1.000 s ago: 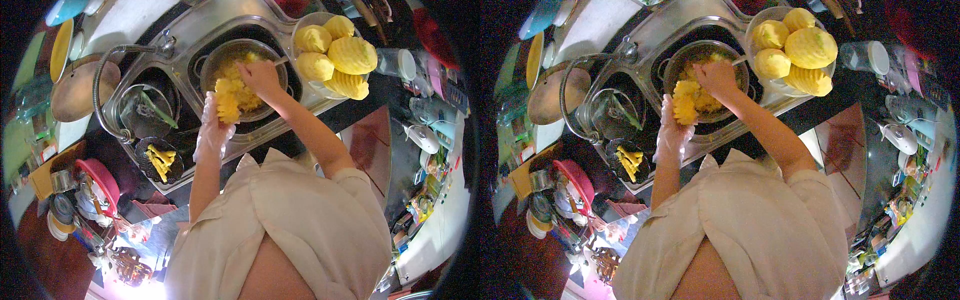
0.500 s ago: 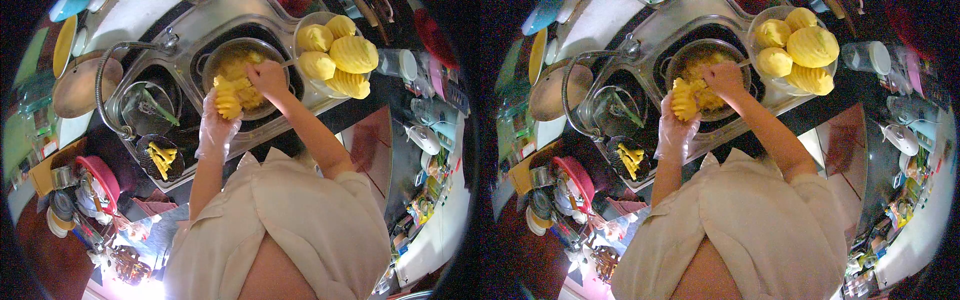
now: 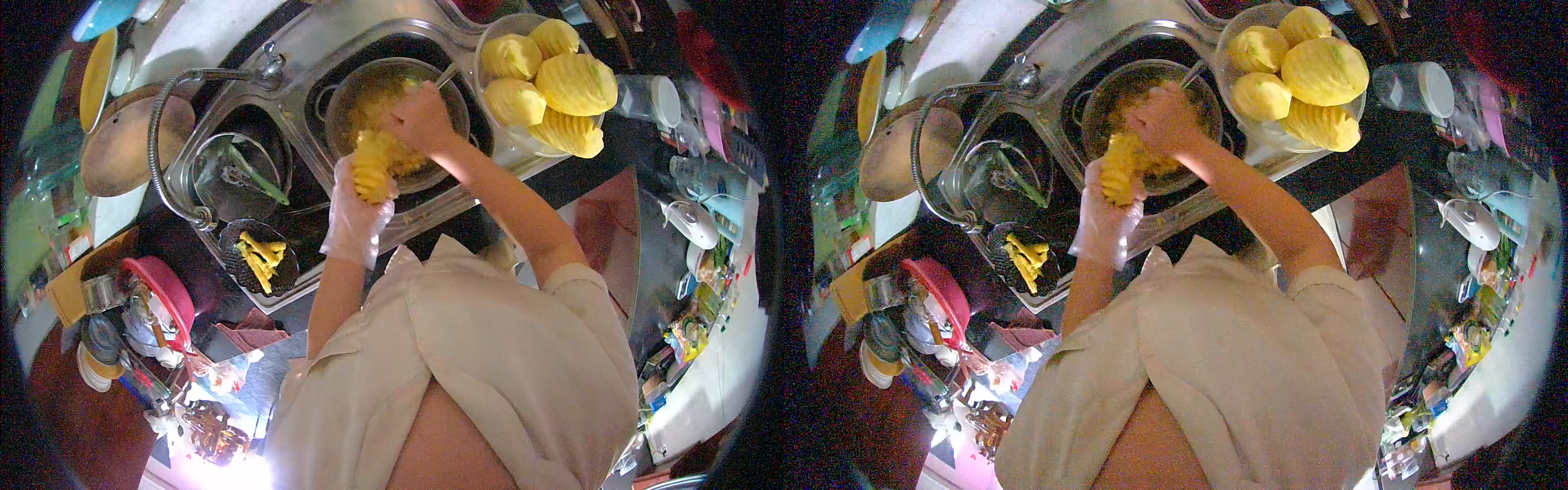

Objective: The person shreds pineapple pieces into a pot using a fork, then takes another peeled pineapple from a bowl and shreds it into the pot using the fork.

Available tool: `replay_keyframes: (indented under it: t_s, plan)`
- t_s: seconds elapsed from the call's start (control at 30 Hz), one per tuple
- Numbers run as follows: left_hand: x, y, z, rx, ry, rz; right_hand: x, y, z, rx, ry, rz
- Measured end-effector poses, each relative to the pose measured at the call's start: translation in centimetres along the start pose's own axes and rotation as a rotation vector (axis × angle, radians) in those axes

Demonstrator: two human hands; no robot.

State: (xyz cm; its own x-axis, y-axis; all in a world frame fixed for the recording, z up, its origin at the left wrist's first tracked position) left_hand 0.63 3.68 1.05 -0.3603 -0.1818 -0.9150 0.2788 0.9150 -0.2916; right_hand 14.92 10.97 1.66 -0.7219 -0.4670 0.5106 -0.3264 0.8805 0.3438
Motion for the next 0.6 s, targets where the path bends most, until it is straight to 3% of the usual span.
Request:
replay_keyframes:
  t_s: [0.1, 0.23, 0.43, 0.53, 0.6]
  plan:
    - [1.5, 0.3, 0.4, 0.019, -0.03, 0.009, 1.3, 0.6, -1.1, 0.07, 0.057, 0.045]
    - [5.1, 1.3, 2.0, -0.005, -1.08, -0.317, 3.7, -0.1, 0.1, 0.068, 0.152, -0.027]
    - [4.8, 1.4, 1.1, 0.002, -0.848, -0.301, -0.2, 0.8, -0.2, 0.042, 0.076, 0.052]
    - [6.1, 2.0, 1.1, 0.011, -0.95, -0.315, 2.9, 0.4, 0.5, 0.149, 0.101, 0.013]
    - [5.6, 1.9, 1.0, 0.005, -0.832, -0.278, 1.7, -0.2, 1.9, 0.089, 0.091, -0.009]
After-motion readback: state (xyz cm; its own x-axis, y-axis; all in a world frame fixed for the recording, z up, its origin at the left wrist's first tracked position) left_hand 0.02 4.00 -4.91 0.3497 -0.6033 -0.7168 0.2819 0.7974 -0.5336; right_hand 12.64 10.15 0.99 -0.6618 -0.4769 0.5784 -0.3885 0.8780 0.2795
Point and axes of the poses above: each hand's wrist, its own y-axis towards the middle knuckle, its own z-axis out of the palm, x = y × z, the point moved 7 cm from there along y, towards the middle knuckle, and after that the axes turned 11 degrees about x, right-handed, at the moved point
